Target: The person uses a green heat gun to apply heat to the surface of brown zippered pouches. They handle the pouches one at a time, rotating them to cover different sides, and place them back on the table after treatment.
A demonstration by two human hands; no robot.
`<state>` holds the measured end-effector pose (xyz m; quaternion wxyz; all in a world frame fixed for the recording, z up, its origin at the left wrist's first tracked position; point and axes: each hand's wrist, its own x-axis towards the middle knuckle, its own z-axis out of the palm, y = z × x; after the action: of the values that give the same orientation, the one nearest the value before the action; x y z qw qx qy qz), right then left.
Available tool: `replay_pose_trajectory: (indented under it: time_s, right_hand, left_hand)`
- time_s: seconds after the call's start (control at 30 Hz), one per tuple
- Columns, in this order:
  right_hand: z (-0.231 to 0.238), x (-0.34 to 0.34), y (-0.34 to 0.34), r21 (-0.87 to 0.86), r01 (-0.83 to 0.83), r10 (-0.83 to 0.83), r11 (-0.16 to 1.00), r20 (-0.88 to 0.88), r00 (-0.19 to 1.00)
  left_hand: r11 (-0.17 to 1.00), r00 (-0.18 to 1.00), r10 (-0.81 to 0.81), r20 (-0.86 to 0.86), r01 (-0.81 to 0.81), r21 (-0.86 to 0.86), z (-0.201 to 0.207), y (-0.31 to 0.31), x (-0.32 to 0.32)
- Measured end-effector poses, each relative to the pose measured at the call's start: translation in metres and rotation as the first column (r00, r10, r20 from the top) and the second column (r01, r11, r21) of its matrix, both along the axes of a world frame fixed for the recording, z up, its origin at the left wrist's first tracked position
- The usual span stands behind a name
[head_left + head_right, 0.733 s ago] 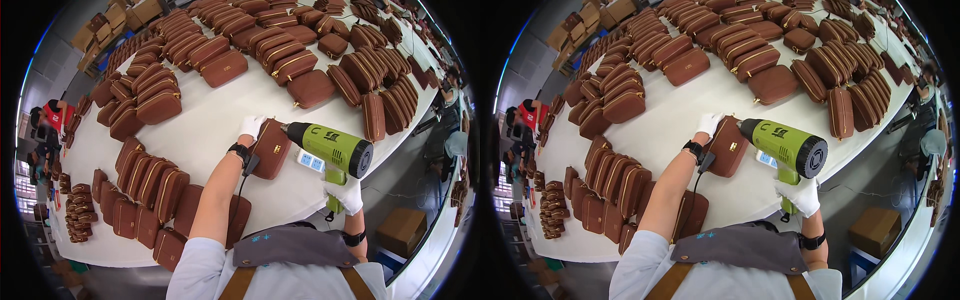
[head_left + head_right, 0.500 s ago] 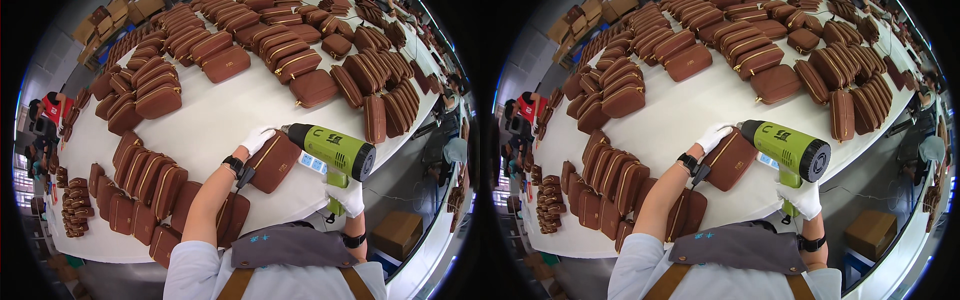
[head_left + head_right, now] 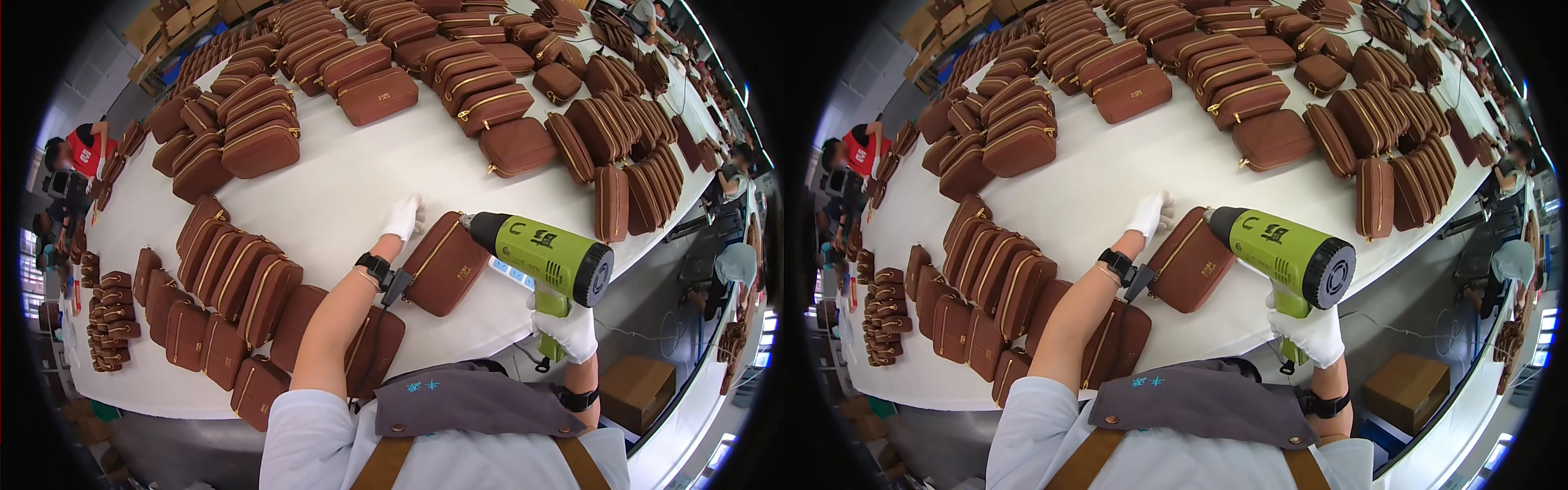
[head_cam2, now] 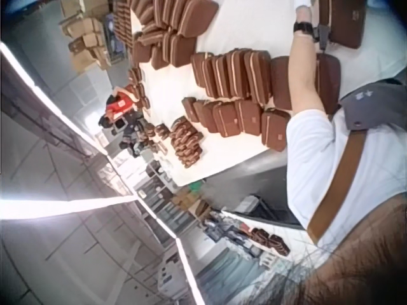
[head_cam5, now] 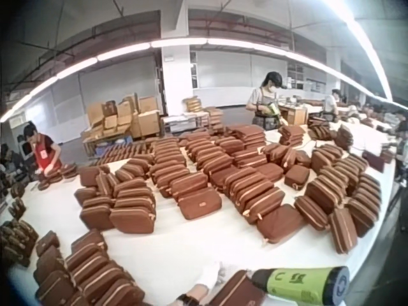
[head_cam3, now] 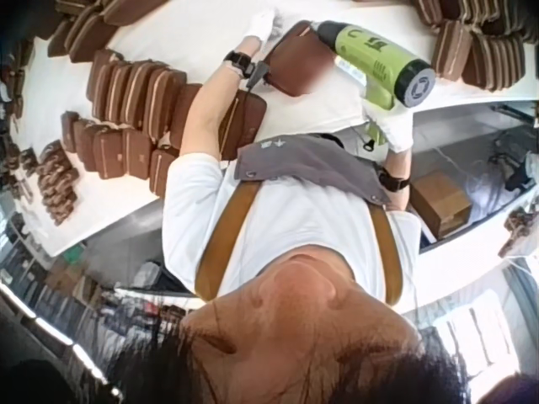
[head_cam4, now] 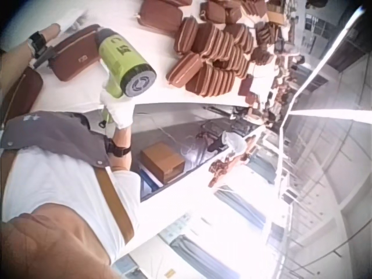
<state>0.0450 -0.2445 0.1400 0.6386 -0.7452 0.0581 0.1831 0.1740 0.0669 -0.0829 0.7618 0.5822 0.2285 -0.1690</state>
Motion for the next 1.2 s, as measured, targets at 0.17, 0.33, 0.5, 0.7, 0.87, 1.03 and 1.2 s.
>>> replay_pose_trajectory:
  time_s: [0.17,0.33,0.5,0.7,0.87,1.03,1.2]
  right_hand:
    - [-0.003,-0.002,-0.001,-0.014,-0.014,0.014,1.000,0.008,1.000]
    - [-0.002,-0.003,0.003,-0.018,0.001,0.000,1.000,0.043,0.999]
    - [0.017,-0.014,-0.005,-0.040,0.037,-0.038,0.999,-0.012,0.999]
    - [0.018,-0.040,-0.027,-0.054,-0.007,0.008,0.999,0.031,0.999]
    - [0.013,-0.043,-0.020,-0.052,-0.063,0.068,0.997,0.110,0.992]
    - [0.009,-0.042,-0.021,-0.042,-0.094,0.097,0.995,0.056,0.994]
    - [0.017,-0.041,-0.012,0.001,-0.028,0.028,1.000,-0.008,1.000]
  left_hand:
    - [0.885,0.939,-0.329,-0.096,0.342,0.317,0.046,-0.015,-0.028]
    - [0.780,0.815,-0.579,-0.030,0.564,0.272,0.057,-0.037,-0.026]
    - [0.877,0.883,-0.450,0.132,0.409,0.253,0.063,-0.053,-0.052]
    - [0.939,0.932,-0.286,0.221,0.227,0.257,0.062,-0.044,-0.078]
    - [0.958,0.963,-0.175,0.203,0.120,0.260,0.031,-0.035,-0.076]
    - [0.960,0.989,-0.097,0.113,0.062,0.274,0.028,-0.033,-0.074]
    - [0.953,0.971,-0.225,0.081,0.203,0.225,0.059,-0.040,-0.079]
